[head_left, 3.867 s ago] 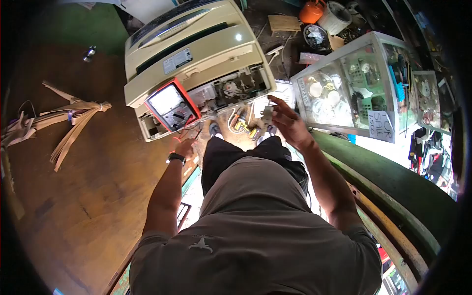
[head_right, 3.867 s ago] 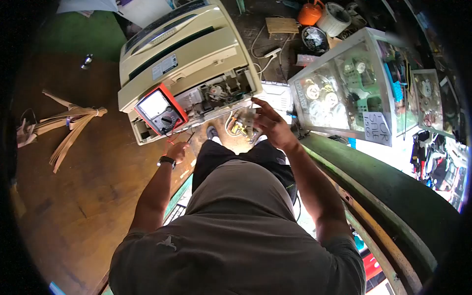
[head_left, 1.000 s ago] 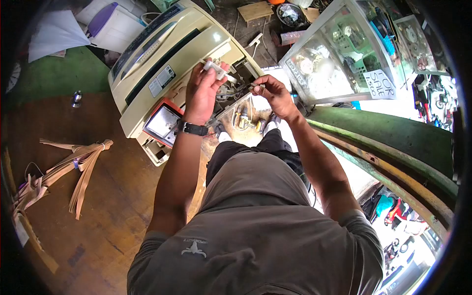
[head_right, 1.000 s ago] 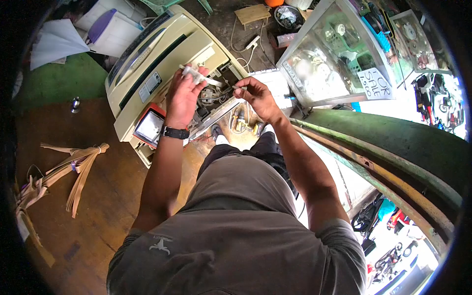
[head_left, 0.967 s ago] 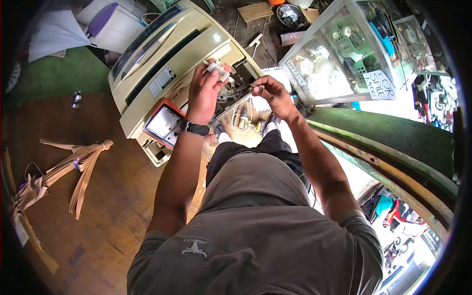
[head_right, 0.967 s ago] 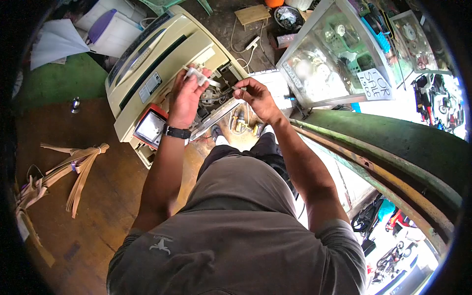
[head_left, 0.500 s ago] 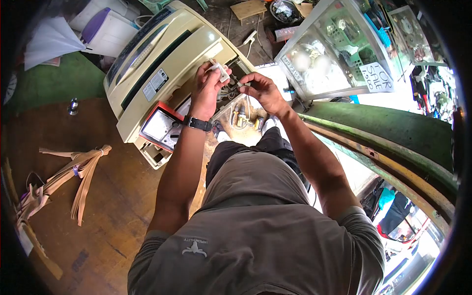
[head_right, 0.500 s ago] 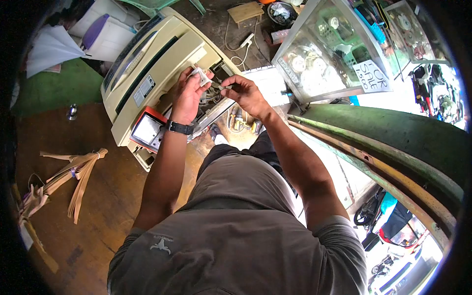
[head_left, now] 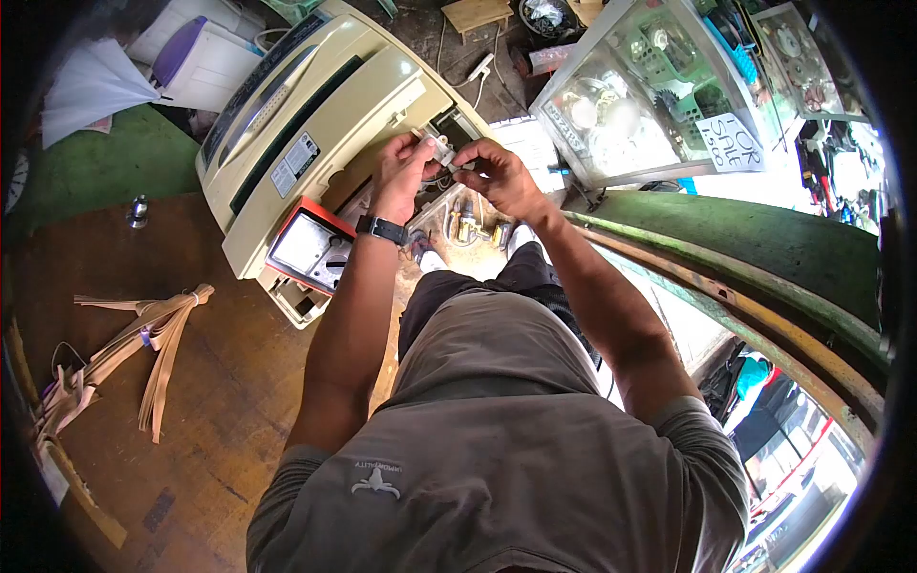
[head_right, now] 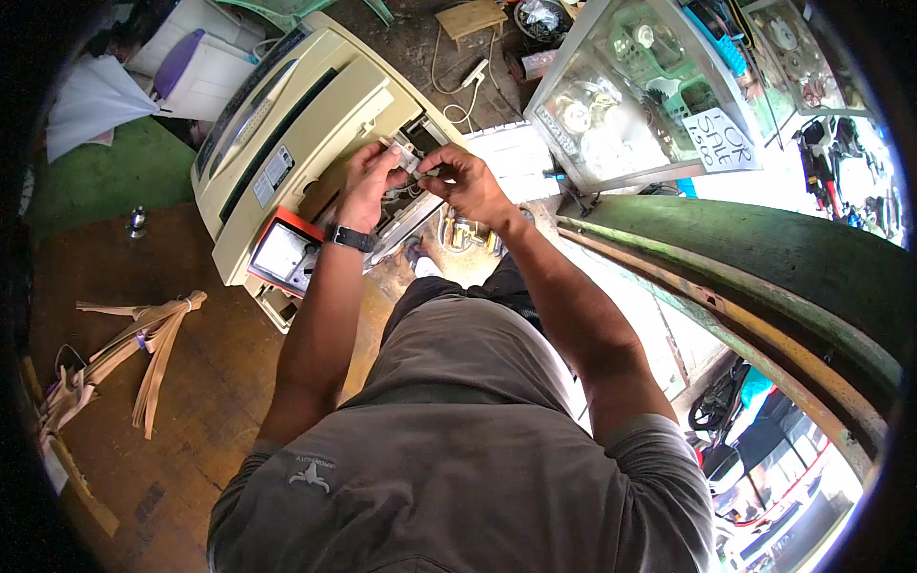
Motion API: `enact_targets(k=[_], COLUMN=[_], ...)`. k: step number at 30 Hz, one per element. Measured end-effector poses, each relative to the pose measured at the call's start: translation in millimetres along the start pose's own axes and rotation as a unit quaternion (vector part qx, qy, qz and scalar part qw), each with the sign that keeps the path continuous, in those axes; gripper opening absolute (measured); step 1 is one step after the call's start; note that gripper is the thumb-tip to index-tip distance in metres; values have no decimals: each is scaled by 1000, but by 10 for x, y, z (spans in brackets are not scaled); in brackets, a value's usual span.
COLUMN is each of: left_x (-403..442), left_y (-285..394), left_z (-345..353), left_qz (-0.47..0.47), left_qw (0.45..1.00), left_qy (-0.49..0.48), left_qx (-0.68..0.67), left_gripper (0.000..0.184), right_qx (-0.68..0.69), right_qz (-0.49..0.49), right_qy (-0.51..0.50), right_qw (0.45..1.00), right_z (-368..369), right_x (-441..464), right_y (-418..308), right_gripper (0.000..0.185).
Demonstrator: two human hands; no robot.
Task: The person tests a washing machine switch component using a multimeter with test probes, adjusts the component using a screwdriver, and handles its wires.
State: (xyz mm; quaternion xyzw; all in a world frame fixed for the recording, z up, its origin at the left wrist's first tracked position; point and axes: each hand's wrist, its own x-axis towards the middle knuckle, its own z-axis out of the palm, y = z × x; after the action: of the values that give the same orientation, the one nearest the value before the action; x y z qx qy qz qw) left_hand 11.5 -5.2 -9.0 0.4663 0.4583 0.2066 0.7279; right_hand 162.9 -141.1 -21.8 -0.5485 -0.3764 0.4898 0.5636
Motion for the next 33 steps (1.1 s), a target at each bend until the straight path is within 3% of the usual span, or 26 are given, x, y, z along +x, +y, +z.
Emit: enact_targets(k=[3, 10, 14, 20, 33], left_x=[54, 112, 85, 102, 137], left_y=[44, 119, 149, 101, 28], left_z=[-42, -123, -140, -148, -184], left_qz=[-13, -51, -50, -48, -50], left_qw=[1000, 998, 998, 998, 996], left_qy=[25, -8, -29, -30, -45], left_qx=[-8, -24, -26, -42, -51], left_gripper=[41, 27, 18, 20, 21], right_qx=[-54, -177, -192, -141, -168], right_qz=[-42, -81, -88, -99, -73], right_qy=[14, 53, 50, 69, 47], right_qw=[998, 979, 976, 983, 982], right_z=[29, 67, 70, 79, 51], right_x=[5, 34, 41, 76, 72], right_y=[26, -98, -89, -13, -91], right_gripper=[21, 18, 18, 17, 18])
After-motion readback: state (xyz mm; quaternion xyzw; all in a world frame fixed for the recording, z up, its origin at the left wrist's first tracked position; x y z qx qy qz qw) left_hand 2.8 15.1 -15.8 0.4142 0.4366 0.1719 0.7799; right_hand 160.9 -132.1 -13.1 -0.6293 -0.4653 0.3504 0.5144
